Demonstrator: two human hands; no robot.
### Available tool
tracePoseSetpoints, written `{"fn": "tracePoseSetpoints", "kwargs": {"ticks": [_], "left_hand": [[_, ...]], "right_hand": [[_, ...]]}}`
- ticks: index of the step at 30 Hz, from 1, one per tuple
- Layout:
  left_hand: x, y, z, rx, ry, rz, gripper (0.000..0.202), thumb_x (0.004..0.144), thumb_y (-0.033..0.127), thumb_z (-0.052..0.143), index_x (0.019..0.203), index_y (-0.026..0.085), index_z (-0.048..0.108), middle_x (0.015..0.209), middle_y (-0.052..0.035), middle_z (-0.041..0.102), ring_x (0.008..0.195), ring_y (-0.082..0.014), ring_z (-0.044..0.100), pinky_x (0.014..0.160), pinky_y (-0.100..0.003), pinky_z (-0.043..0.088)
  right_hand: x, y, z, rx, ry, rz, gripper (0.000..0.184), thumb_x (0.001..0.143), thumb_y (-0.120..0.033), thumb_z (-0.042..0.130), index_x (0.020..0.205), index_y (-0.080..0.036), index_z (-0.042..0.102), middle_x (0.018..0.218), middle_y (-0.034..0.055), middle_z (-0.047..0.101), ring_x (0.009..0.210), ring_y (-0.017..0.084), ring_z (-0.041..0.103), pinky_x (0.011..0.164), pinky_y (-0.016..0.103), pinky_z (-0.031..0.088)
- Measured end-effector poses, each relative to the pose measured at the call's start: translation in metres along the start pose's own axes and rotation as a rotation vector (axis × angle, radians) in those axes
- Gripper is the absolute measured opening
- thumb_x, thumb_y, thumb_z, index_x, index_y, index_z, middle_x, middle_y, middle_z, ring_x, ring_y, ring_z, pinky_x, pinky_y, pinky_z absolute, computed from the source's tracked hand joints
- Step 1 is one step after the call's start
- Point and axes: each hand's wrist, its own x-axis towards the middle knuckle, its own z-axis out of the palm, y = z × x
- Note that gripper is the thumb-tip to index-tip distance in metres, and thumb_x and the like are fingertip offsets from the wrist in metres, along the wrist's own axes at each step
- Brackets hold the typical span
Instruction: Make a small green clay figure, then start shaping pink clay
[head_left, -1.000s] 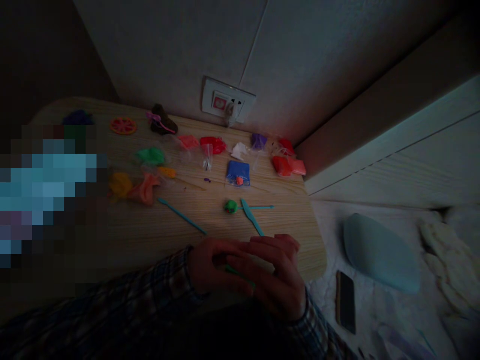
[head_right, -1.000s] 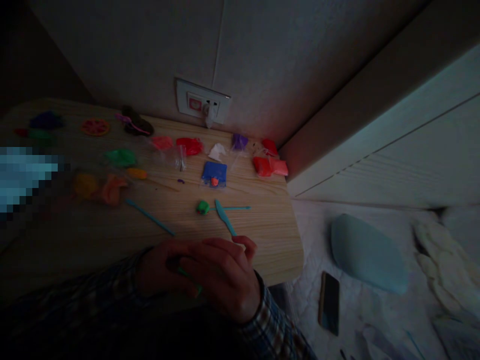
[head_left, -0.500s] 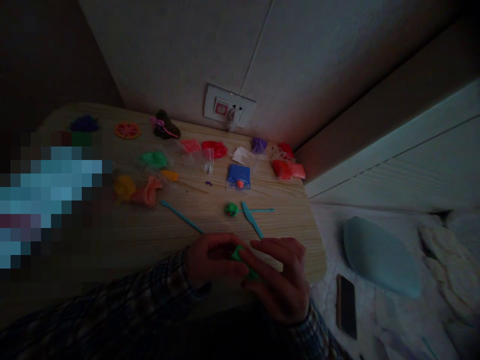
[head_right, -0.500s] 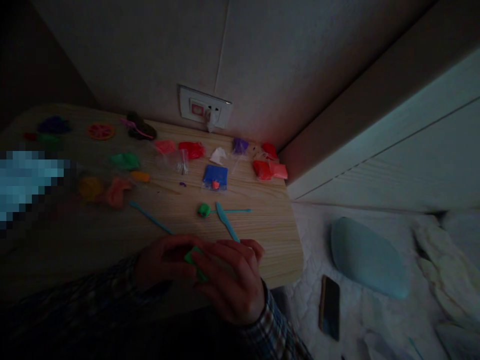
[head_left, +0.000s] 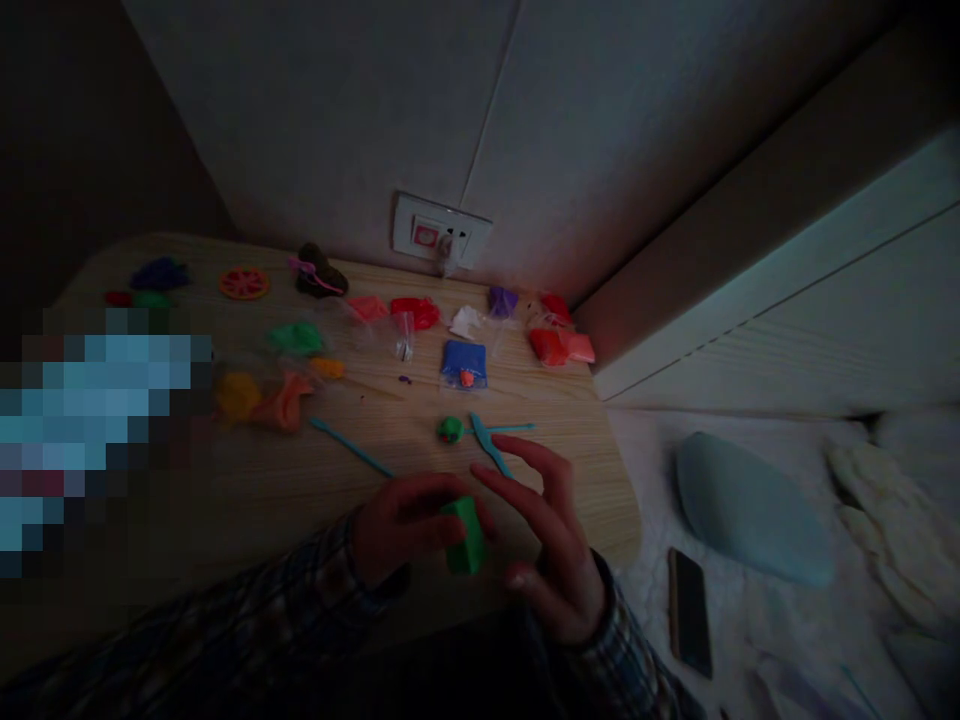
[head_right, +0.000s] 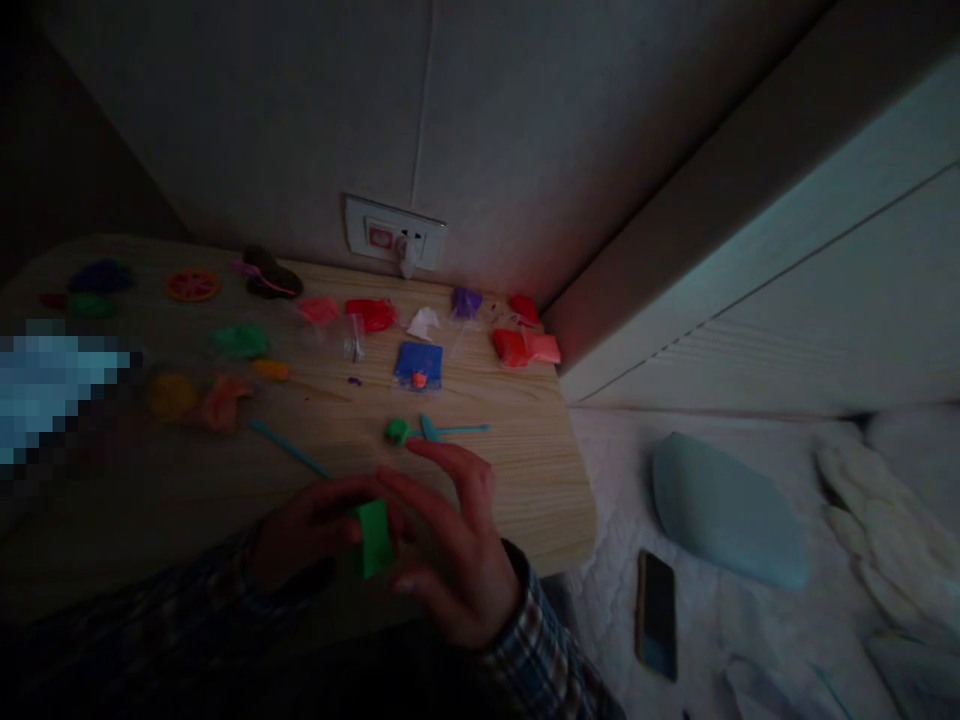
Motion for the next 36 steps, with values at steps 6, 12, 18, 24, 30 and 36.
{"fn": "tracePoseSetpoints", "kwargs": {"ticks": [6, 12, 18, 24, 30, 36], "left_hand": [[0.000, -0.002, -0.001, 0.014, 0.064, 0.013, 0.032, 0.059, 0.042, 0.075, 0.080, 0.020, 0.066, 0.072, 0.0039, 0.064, 0.069, -0.0104, 0.057, 0.063, -0.018, 0.045], [0.005, -0.004, 0.000, 0.116, 0.172, -0.029, 0.046, 0.049, 0.046, 0.079, 0.076, 0.014, 0.060, 0.071, 0.0013, 0.058, 0.068, -0.0125, 0.053, 0.062, -0.023, 0.044], [0.002, -0.009, -0.004, 0.338, 0.123, 0.125, 0.031, 0.065, 0.040, 0.071, 0.082, 0.015, 0.062, 0.081, -0.0012, 0.056, 0.080, -0.0156, 0.053, 0.070, -0.025, 0.044], [0.001, -0.011, -0.005, 0.359, 0.079, 0.105, 0.034, 0.061, 0.037, 0.074, 0.084, 0.016, 0.062, 0.090, -0.0023, 0.055, 0.088, -0.0178, 0.053, 0.077, -0.028, 0.044], [0.002, -0.008, -0.005, 0.402, 0.078, 0.090, 0.031, 0.060, 0.040, 0.074, 0.072, 0.014, 0.063, 0.079, -0.0013, 0.055, 0.077, -0.0155, 0.053, 0.073, -0.026, 0.043], [0.003, -0.008, -0.006, 0.323, 0.066, 0.090, 0.028, 0.058, 0.033, 0.076, 0.073, 0.014, 0.064, 0.078, -0.0012, 0.055, 0.075, -0.0152, 0.053, 0.071, -0.025, 0.043]], "right_hand": [[0.014, 0.004, 0.007, 0.056, -0.045, -0.028, 0.038, 0.088, -0.048, 0.039, 0.111, -0.021, 0.054, 0.131, 0.0083, 0.038, 0.119, 0.026, 0.036, 0.098, 0.044, 0.029], [0.010, 0.005, 0.008, 0.027, 0.113, 0.002, 0.017, 0.083, -0.028, 0.054, 0.096, -0.020, 0.049, 0.118, 0.0080, 0.051, 0.111, 0.022, 0.043, 0.092, 0.038, 0.034], [0.007, 0.006, 0.008, -0.123, 0.150, -0.143, 0.016, 0.087, -0.019, 0.047, 0.098, -0.018, 0.058, 0.112, 0.0087, 0.056, 0.106, 0.022, 0.047, 0.087, 0.039, 0.035], [0.003, 0.011, 0.013, -0.159, 0.185, -0.224, 0.018, 0.090, -0.021, 0.044, 0.097, -0.017, 0.060, 0.105, 0.0076, 0.061, 0.101, 0.021, 0.051, 0.083, 0.038, 0.037], [0.002, 0.008, 0.009, -0.169, 0.168, -0.228, 0.019, 0.090, -0.020, 0.044, 0.099, -0.016, 0.060, 0.101, 0.0074, 0.064, 0.099, 0.020, 0.052, 0.082, 0.038, 0.037], [0.006, 0.004, 0.007, -0.177, 0.209, -0.240, 0.017, 0.090, -0.020, 0.045, 0.095, -0.016, 0.061, 0.091, 0.0041, 0.066, 0.090, 0.017, 0.055, 0.077, 0.035, 0.035]]}}
